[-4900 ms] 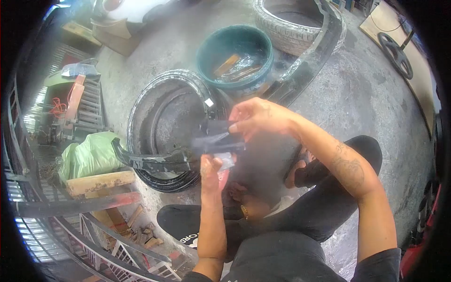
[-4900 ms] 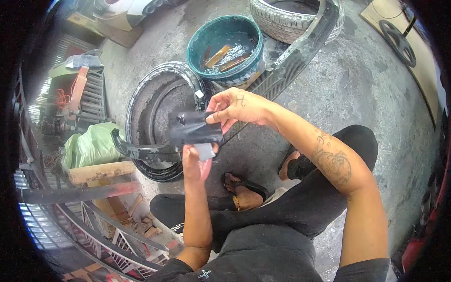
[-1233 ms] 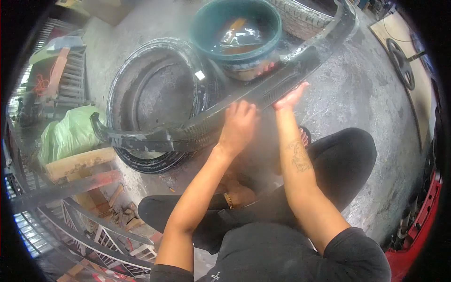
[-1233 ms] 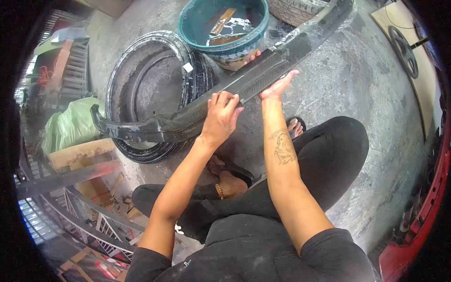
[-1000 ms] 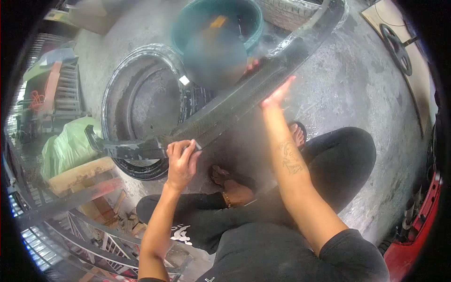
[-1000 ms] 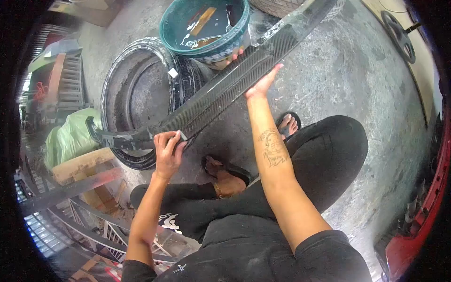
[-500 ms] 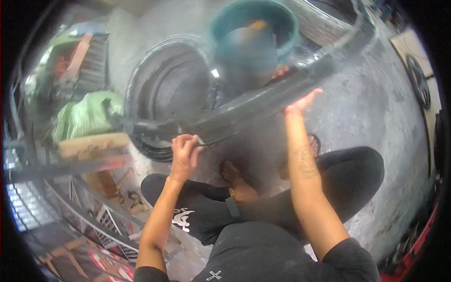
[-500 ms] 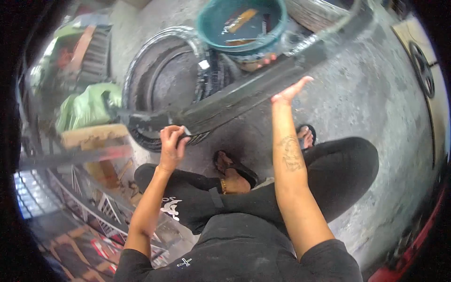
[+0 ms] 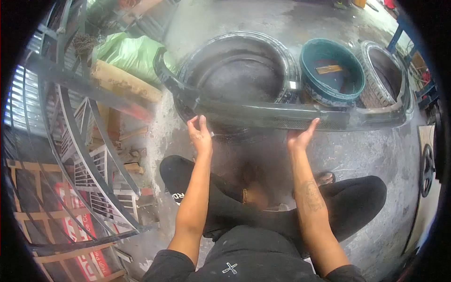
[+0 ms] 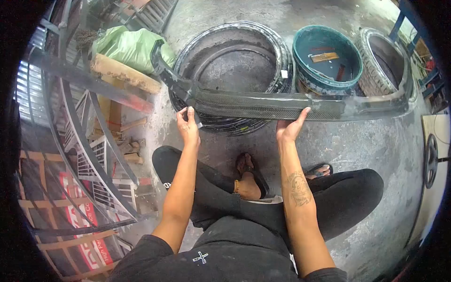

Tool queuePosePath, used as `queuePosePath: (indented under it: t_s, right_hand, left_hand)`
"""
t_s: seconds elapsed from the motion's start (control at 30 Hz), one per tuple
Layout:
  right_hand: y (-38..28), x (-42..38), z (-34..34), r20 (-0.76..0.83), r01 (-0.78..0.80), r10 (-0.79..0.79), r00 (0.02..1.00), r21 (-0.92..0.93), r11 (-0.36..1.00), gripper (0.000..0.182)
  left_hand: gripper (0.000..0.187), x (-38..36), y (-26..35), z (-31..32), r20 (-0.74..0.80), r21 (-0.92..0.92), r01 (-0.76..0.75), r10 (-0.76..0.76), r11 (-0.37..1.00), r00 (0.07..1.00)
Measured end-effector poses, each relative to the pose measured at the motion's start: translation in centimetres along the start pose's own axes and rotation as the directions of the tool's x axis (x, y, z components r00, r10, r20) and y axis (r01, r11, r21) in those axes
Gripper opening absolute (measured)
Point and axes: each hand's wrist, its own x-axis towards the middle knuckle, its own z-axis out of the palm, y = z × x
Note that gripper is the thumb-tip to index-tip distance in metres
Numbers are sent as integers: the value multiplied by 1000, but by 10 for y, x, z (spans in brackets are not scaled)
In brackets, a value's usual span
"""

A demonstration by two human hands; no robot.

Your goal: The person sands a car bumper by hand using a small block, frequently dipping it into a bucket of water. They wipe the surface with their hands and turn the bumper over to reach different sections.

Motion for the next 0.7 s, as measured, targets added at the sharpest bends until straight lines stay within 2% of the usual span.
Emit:
queuePosePath:
  t_s: [0.03,0.07,0.1,0.13,0.17,0.2,0.23,0.27,0.3,0.33,0.37,0.4,0.43,0.47,0.53,0.57,0.63,0.7]
  right_hand:
    - [-8,-7,-10,8,4,-4,1000,-8,1000,86]
    - [-24,-15,-26,96,-276,295,951,-173,945,86]
    - [-41,-16,-38,125,-507,576,808,-351,787,87]
    - [-61,-8,-49,119,-535,767,630,-649,540,79]
    - [-78,0,-49,23,-439,902,431,-868,231,71]
    - [-88,-7,-27,-69,-282,898,435,-957,63,58]
    - [-93,-15,1,-80,-274,900,429,-961,45,58]
    - [-92,-23,29,94,-10,837,540,-993,117,56]
    - [-85,-32,54,291,258,751,592,-952,165,54]
    - [-72,-43,76,368,344,640,675,-924,169,67]
    - [-54,-44,89,369,346,644,670,-923,169,67]
    - [-36,-42,100,644,744,511,570,-668,12,82]
    - [-23,-37,102,841,941,425,334,-270,-205,98]
    - [-9,-30,100,842,942,425,332,-269,-202,98]
    - [18,-19,95,631,907,654,418,-251,-337,125]
    - [24,-15,94,634,914,660,403,-247,-321,125]
    - [34,-14,93,542,872,684,488,-271,-408,131]
    - [37,-20,95,571,894,688,448,-263,-364,129]
  left_hand:
    - [40,8,1,-1,-15,-23,49,-50,999,999]
    - [36,15,2,-5,-27,-46,98,-99,994,995]
    - [36,21,1,-10,-30,-52,101,-103,994,994]
    - [35,27,0,-14,-43,-47,27,-29,999,999]
    - [35,35,-2,-15,-57,-45,-46,44,998,997]
    - [32,40,-8,-17,-96,-95,-67,58,993,994]
    - [32,44,-14,-20,-109,-97,-53,42,994,993]
    - [30,47,-21,-25,-93,-184,58,-76,981,993]
    - [28,52,-27,-30,-66,-266,161,-185,950,980]
    - [28,53,-38,-31,-87,-303,152,-186,941,979]
    - [28,55,-49,-32,-107,-340,140,-187,930,977]
    - [40,55,-57,-34,-18,-413,273,-307,869,951]
    - [54,53,-58,-37,83,-469,403,-415,786,906]
    - [54,51,-59,-37,80,-469,401,-414,787,907]
    - [30,44,-42,-40,125,-493,366,-352,789,927]
    - [30,38,-31,-41,108,-490,359,-354,794,929]
    - [32,25,-1,-51,140,-369,327,-296,870,945]
    - [36,10,24,-61,82,-98,270,-263,958,961]
